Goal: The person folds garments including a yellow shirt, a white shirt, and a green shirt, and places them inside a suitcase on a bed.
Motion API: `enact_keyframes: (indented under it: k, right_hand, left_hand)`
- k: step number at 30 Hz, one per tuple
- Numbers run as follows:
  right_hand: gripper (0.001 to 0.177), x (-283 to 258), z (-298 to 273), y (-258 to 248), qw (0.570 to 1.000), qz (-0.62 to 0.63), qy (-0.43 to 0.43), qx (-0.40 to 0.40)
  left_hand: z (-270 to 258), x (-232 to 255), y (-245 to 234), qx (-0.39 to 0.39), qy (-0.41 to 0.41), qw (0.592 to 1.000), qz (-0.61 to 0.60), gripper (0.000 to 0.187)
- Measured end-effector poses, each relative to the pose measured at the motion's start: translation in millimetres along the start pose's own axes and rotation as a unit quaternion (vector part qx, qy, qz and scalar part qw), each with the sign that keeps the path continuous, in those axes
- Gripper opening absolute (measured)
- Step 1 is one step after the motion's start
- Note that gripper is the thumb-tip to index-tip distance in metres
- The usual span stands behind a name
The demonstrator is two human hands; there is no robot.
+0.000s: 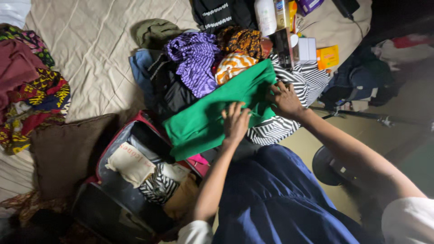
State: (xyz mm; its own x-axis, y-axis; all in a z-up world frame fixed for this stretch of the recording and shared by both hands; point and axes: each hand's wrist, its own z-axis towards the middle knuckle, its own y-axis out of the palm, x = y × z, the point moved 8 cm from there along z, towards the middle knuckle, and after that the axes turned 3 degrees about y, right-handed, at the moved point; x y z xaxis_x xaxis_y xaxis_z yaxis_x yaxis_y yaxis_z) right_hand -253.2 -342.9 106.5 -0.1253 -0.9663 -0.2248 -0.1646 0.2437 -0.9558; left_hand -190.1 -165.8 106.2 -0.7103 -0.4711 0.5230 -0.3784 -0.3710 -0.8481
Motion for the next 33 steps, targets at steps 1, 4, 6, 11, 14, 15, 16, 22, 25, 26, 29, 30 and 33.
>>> enact_keyframes:
  k: [1, 4, 6, 11, 14, 15, 16, 22, 25, 26, 29, 30, 33]
  right_hand:
    - [0.044, 12.0, 5.2, -0.1, 1.0, -0.001, -0.003, 0.0]
    - [0.044, 38.5, 21.6, 7.6, 0.963, 0.261, -0.05, -0.041]
    - [0.037, 59.2, 30.4, 33.4, 0.848, 0.5, 0.093, -0.148]
    - [0.043, 44.7, 60.2, -4.5, 0.948, 0.281, 0.135, 0.062]
    - [0.039, 3.1, 53.3, -25.0, 0.976, 0.126, 0.117, 0.131]
    - [0.05, -23.7, 45.1, -31.6, 0.977, 0.151, 0.03, 0.145]
    - [0.061, -53.5, 35.6, -36.7, 0.97, 0.175, -0.056, 0.157]
    - [0.087, -119.8, 29.9, 4.1, 0.996, 0.045, -0.08, 0.004]
    - [0.087, -126.7, 35.0, 6.2, 0.997, 0.048, -0.054, 0.001]
    - [0.087, -135.9, 36.9, 6.5, 0.997, 0.051, -0.062, 0.002]
    - [0.087, -168.2, 36.9, -2.0, 0.994, 0.091, -0.056, 0.037]
    - [0.087, -186.2, 38.5, -1.3, 0.99, 0.111, -0.084, 0.031]
    - [0.09, -240.9, 48.4, 7.5, 0.985, 0.116, -0.126, 0.013]
  left_hand:
    - [1.6, -4.0, -3.4, 0.002, -0.003, 1.0, 0.0, 0.021]
    - [-3.6, -30.6, -2.8, 0.068, -0.094, 0.987, -0.112, 0.018]
    - [-11.0, -68.3, 26.2, 0.086, -0.258, 0.911, -0.31, 0.024]
    - [-7.8, -83.2, 28.6, 0.183, -0.292, 0.902, -0.261, 0.036]
    - [-11.5, -68.9, -10.1, 0.24, -0.259, 0.923, -0.154, 0.04]
    - [-20.8, -66.5, -25.6, 0.254, -0.256, 0.928, -0.092, 0.039]
    - [-34.3, -70.2, -40.0, 0.28, -0.274, 0.918, -0.054, 0.039]
    - [-144.0, -149.8, -62.8, 0.228, -0.429, 0.864, 0.127, 0.061]
    - [-191.9, -196.5, -50.4, 0.2, -0.387, 0.896, 0.088, 0.07]
    - [-204.0, -211.1, -45.5, 0.204, -0.391, 0.892, 0.094, 0.07]
    - [-237.5, -241.6, -37.5, 0.196, -0.446, 0.859, 0.159, 0.071]
    - [-244.0, -256.3, -30.6, 0.172, -0.492, 0.847, 0.103, 0.069]
    - [-237.3, -261.7, -45.7, 0.175, -0.496, 0.848, 0.061, 0.071]
